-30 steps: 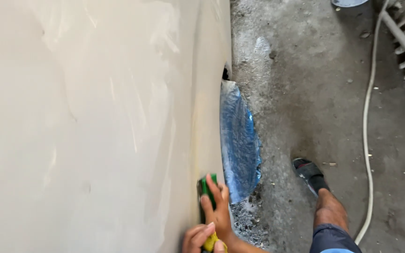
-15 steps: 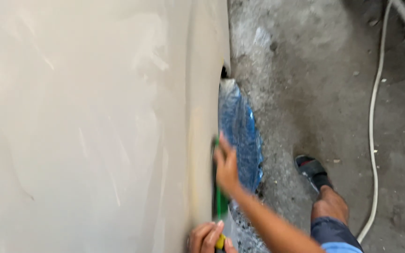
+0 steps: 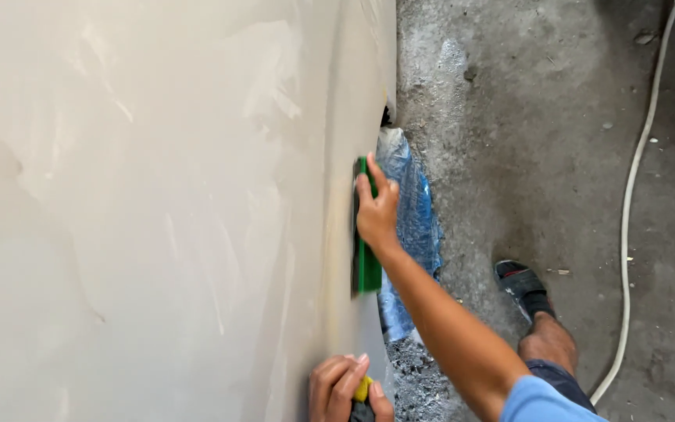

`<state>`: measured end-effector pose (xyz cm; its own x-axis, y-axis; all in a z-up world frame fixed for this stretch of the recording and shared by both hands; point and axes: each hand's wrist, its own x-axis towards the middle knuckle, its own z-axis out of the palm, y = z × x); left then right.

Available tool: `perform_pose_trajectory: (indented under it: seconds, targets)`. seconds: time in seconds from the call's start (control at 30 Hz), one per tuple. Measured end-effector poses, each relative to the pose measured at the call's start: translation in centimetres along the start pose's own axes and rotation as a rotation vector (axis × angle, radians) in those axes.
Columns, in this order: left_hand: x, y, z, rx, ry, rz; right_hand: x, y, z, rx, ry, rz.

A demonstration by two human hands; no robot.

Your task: The person dips a sanding block and a cloth into a bucket of water and then sands the side panel of a white vehicle. They repeatedly rub the sanding block along the vehicle's surface and wipe the area with the cloth.

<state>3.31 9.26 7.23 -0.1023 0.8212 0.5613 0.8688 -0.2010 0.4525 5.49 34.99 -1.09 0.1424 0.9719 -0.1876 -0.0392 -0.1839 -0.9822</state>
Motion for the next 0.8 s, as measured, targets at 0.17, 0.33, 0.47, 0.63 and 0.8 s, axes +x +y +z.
perform_pose_trajectory:
  seconds: [0.17, 0.33, 0.47, 0.63, 0.8]
  targets:
    - [0.0, -3.8, 1.5, 0.009, 0.024, 0.213, -12.2, -0.1, -1.0, 0.079, -0.089, -0.165]
    - [1.3, -1.5, 0.5, 0.012, 0.076, 0.149, -0.1, -5.5, 0.6, 0.048, -0.029, -0.104]
    - [-2.7, -5.8, 1.0, 0.014, 0.007, 0.224, -1.7, -6.6, 0.4, 0.068, -0.043, -0.147]
    - [-2.2, -9.5, 3.9, 0.030, 0.022, 0.352, -5.2, -4.4, 0.4, 0.075, -0.075, -0.220]
    - [1.2, -1.9, 1.4, 0.045, -0.035, 0.014, 2.5, -7.9, 0.3, 0.156, -0.106, 0.196]
